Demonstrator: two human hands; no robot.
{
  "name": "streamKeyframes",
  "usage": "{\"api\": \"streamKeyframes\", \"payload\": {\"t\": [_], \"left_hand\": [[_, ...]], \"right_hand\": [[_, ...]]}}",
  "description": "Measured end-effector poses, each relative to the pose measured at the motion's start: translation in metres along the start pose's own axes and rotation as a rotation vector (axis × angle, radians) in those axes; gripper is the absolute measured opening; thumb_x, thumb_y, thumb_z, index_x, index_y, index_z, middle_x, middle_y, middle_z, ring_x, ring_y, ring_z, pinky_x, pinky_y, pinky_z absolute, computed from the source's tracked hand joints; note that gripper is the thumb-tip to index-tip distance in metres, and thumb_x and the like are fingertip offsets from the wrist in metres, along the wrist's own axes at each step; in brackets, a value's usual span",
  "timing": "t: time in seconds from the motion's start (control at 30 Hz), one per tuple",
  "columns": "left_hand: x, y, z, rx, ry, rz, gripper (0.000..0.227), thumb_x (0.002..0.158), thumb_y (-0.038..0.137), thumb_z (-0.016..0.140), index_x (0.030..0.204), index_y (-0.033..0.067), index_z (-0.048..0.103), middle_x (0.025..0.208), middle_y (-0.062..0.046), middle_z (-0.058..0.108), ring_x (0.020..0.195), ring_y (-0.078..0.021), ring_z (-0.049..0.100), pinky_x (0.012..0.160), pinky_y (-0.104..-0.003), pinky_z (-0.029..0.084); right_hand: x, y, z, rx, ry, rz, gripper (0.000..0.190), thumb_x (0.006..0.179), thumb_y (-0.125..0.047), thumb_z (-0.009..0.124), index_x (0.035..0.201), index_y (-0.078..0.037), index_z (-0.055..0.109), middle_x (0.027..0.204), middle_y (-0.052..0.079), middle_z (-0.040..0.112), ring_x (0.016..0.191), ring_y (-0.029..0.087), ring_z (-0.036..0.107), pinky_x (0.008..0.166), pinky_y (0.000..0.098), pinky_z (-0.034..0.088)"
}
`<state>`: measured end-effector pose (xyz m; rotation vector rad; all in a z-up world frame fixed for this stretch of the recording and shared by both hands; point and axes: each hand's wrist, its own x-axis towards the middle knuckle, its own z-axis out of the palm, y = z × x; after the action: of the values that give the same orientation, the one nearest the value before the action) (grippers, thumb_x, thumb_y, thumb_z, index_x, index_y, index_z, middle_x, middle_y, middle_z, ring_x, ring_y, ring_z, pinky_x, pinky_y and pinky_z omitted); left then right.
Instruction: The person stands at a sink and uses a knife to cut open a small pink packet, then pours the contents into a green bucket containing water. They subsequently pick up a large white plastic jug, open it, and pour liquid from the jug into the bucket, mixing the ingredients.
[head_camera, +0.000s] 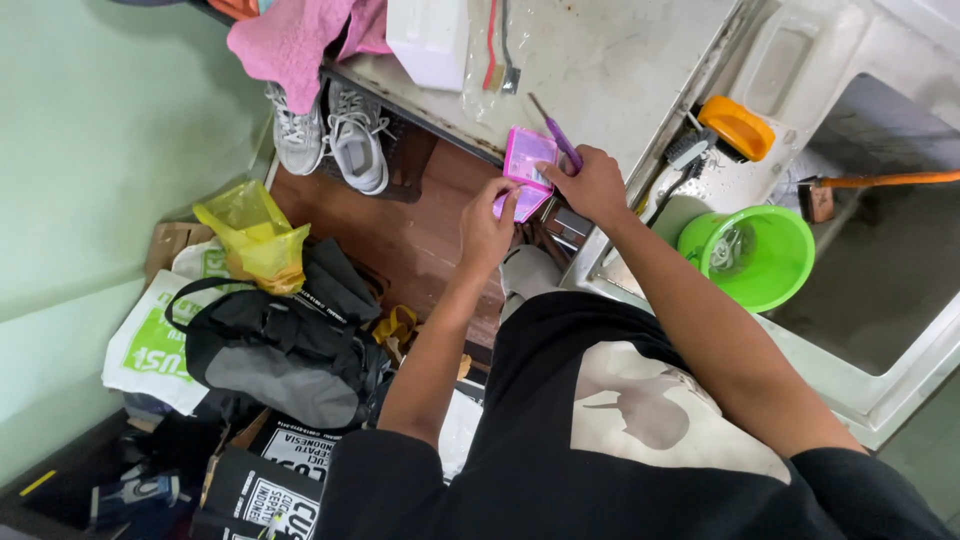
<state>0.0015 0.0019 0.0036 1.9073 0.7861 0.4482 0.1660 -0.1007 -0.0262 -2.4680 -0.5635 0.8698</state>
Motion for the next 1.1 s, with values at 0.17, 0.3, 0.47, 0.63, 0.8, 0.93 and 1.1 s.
{"api": "streamKeyframes", "payload": {"t": [0.17,0.3,0.47,0.63,0.8,0.93,1.1], "left_hand": [[0.013,0.014,-0.008,-0.106,-0.225,0.052,0.008,0.093,0.023,0.064,0.099,0.0173,0.063,0.091,-0.008,0.072,0.096,-0.0308,0.068,0.086,-0.043,0.053],[0.029,0.054,-0.031,-0.207,-0.338,0.154,0.007,0.090,0.016,0.067,0.097,0.0159,0.063,0.087,-0.007,0.072,0.093,-0.0282,0.070,0.083,-0.039,0.054],[0.041,0.092,-0.054,-0.450,-0.480,0.159,0.008,0.087,0.009,0.067,0.093,0.0121,0.064,0.078,-0.005,0.069,0.080,-0.0099,0.063,0.080,-0.032,0.052],[0.047,0.123,-0.065,-0.536,-0.545,0.151,0.011,0.082,0.003,0.069,0.092,0.0068,0.065,0.073,-0.006,0.067,0.075,-0.0086,0.058,0.073,-0.029,0.051],[0.049,0.161,-0.083,-0.501,-0.583,0.077,0.020,0.080,0.003,0.075,0.098,0.0046,0.067,0.081,-0.012,0.070,0.080,-0.0135,0.060,0.078,-0.033,0.052],[0.053,0.164,-0.081,-0.300,-0.542,0.052,0.013,0.082,0.006,0.074,0.095,0.0047,0.070,0.079,-0.016,0.072,0.076,-0.0210,0.068,0.074,-0.036,0.053],[0.053,0.162,-0.070,-0.286,-0.442,0.071,0.006,0.083,0.008,0.075,0.088,0.0057,0.073,0.074,-0.012,0.070,0.071,-0.0187,0.067,0.070,-0.032,0.052]], "right_hand": [[0.000,-0.008,-0.031,0.402,0.089,-0.336,0.037,0.083,-0.038,0.083,0.084,-0.013,0.057,0.095,0.007,0.071,0.055,0.011,0.049,0.052,0.0264,0.040],[-0.018,-0.037,-0.070,0.514,-0.136,-0.361,0.035,0.082,-0.033,0.083,0.093,-0.007,0.062,0.071,0.003,0.054,0.053,0.009,0.047,0.053,0.0208,0.045],[-0.015,-0.006,-0.072,1.263,-0.510,-0.100,0.028,0.094,-0.032,0.064,0.094,-0.004,0.058,0.065,-0.007,0.036,0.041,-0.004,0.030,0.038,0.0066,0.023],[-0.037,-0.035,-0.116,1.106,-0.492,-0.240,0.022,0.088,-0.026,0.069,0.088,-0.005,0.064,0.055,-0.006,0.043,0.038,-0.002,0.031,0.037,0.0105,0.025],[-0.041,-0.023,-0.131,0.927,-0.340,-0.421,0.015,0.092,-0.011,0.066,0.084,0.002,0.066,0.054,0.003,0.056,0.038,0.005,0.051,0.039,0.0154,0.039],[-0.029,0.010,-0.126,0.830,-0.121,-0.568,0.014,0.097,-0.006,0.063,0.090,0.005,0.066,0.066,0.014,0.062,0.053,0.015,0.060,0.057,0.0262,0.049],[-0.034,0.014,-0.119,0.837,0.031,-0.576,0.014,0.100,-0.007,0.061,0.093,0.005,0.064,0.072,0.015,0.063,0.060,0.019,0.062,0.065,0.0299,0.050]]}}
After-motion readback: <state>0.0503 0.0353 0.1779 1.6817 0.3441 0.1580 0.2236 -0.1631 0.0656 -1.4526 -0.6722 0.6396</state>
